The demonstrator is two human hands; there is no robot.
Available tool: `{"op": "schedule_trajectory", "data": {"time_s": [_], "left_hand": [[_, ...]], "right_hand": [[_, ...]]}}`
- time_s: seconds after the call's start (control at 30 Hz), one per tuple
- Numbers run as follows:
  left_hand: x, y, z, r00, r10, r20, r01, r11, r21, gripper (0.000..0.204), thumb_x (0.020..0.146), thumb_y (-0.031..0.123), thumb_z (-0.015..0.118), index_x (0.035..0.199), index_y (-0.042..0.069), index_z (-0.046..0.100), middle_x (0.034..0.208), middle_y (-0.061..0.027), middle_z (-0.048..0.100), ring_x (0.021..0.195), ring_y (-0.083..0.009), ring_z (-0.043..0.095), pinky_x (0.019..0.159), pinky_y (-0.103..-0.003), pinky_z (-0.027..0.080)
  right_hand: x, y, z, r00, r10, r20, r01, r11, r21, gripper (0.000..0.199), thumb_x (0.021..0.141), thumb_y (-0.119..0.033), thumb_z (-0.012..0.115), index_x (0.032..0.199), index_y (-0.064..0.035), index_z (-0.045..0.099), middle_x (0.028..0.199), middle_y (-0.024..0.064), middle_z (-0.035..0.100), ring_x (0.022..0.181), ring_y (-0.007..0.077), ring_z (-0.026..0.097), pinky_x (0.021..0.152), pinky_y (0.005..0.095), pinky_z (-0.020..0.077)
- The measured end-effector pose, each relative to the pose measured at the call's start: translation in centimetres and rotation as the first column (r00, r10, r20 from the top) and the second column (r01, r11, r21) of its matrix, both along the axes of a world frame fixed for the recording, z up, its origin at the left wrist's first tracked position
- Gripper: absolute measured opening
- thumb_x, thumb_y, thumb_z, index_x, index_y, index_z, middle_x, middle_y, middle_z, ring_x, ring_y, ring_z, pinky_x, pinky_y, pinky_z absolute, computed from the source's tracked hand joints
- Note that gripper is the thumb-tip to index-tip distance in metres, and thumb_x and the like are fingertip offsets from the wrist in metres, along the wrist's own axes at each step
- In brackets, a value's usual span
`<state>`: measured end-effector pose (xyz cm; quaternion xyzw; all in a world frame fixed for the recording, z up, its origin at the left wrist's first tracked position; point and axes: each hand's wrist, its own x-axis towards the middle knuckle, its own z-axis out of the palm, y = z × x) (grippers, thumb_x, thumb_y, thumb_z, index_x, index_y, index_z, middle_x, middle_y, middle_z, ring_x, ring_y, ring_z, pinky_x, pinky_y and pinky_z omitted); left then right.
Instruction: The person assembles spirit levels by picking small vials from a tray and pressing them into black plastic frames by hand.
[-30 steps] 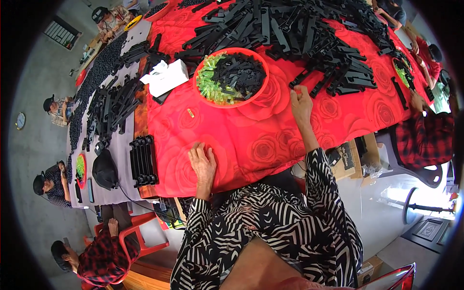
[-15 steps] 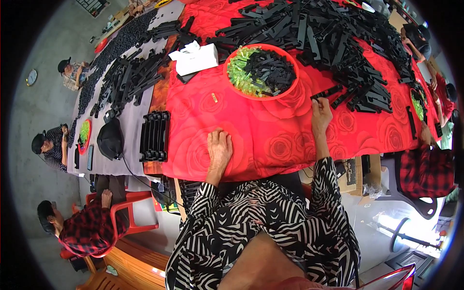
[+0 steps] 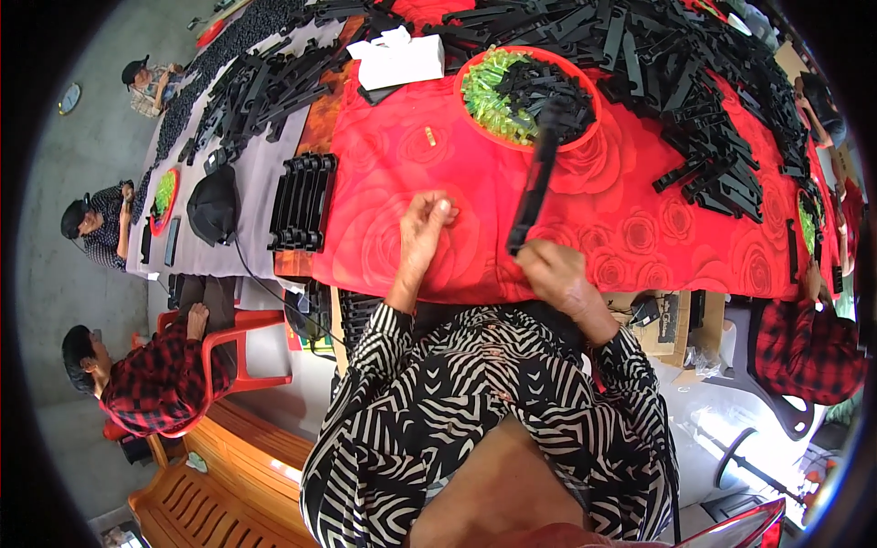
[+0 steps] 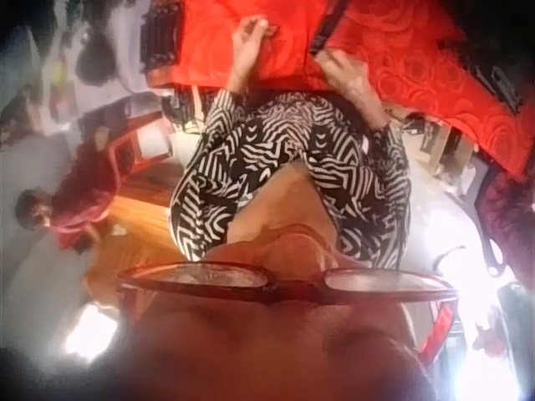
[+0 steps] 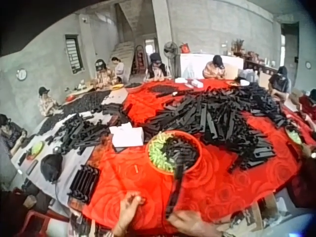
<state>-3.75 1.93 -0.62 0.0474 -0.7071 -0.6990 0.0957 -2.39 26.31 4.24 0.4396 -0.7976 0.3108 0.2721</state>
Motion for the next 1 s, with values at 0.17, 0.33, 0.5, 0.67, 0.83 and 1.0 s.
{"op": "schedule_trajectory", "data": {"time_s": [0.17,0.33,0.5,0.67,0.83,1.0], "left_hand": [[-0.6,-1.1,2.3,0.985,-0.170,0.025,0.125,0.809,0.574,0.046,0.096,0.036,0.050,0.121,-0.002,0.048,0.102,-0.0195,0.064,0.086,-0.0233,0.064,0.076,-0.032,0.052],[-0.5,-2.5,1.1,0.998,0.016,0.067,-0.047,0.865,0.499,0.039,0.087,0.014,0.066,0.120,-0.001,0.049,0.082,-0.0058,0.065,0.068,-0.0136,0.062,0.061,-0.025,0.052],[-1.0,-2.2,1.3,0.996,0.008,0.092,-0.046,0.905,0.423,0.042,0.084,0.014,0.070,0.116,-0.003,0.049,0.079,-0.0068,0.064,0.067,-0.0129,0.062,0.058,-0.024,0.052],[-1.2,-1.7,0.7,0.972,0.141,0.189,-0.193,0.937,0.292,0.044,0.080,0.013,0.073,0.112,-0.005,0.049,0.075,-0.0085,0.063,0.057,-0.0131,0.060,0.050,-0.024,0.051],[0.0,-0.8,0.6,0.904,0.355,0.239,-0.410,0.879,0.244,0.039,0.081,0.012,0.072,0.103,-0.010,0.048,0.073,-0.0124,0.063,0.052,-0.0162,0.060,0.045,-0.026,0.052],[1.3,-0.9,0.9,0.897,0.343,0.277,-0.403,0.894,0.196,0.036,0.084,0.016,0.069,0.098,-0.009,0.049,0.072,-0.0142,0.063,0.050,-0.0179,0.062,0.043,-0.027,0.052]], "right_hand": [[1.5,-2.5,-1.2,0.962,0.246,0.116,-0.260,0.957,0.129,0.024,0.069,-0.004,0.059,0.092,-0.0046,0.053,0.076,0.0062,0.048,0.063,0.0196,0.057,0.052,0.0333,0.0475],[1.5,-2.4,-2.4,0.935,0.270,0.228,-0.314,0.931,0.186,0.032,0.068,-0.003,0.060,0.099,-0.0047,0.054,0.083,0.0077,0.050,0.068,0.0230,0.059,0.054,0.0350,0.0488],[0.5,-1.4,-2.5,0.939,0.223,0.263,-0.277,0.943,0.187,0.028,0.071,-0.003,0.059,0.098,-0.0059,0.054,0.080,0.0072,0.049,0.067,0.0234,0.058,0.053,0.0358,0.0483],[-0.3,-0.9,-1.4,0.878,0.164,0.450,-0.277,0.941,0.196,0.030,0.074,-0.003,0.063,0.103,-0.0035,0.055,0.087,0.0113,0.054,0.073,0.0303,0.060,0.057,0.0381,0.0488],[-0.3,-0.9,-2.1,0.897,-0.006,0.442,-0.091,0.976,0.199,0.033,0.080,-0.019,0.066,0.105,-0.0030,0.052,0.086,0.0133,0.055,0.072,0.0312,0.061,0.054,0.0393,0.0475],[-0.9,-1.1,-4.1,0.912,-0.107,0.396,0.015,0.973,0.229,0.033,0.080,-0.019,0.066,0.105,-0.0029,0.052,0.084,0.0129,0.055,0.070,0.0316,0.061,0.053,0.0399,0.0482]]}}
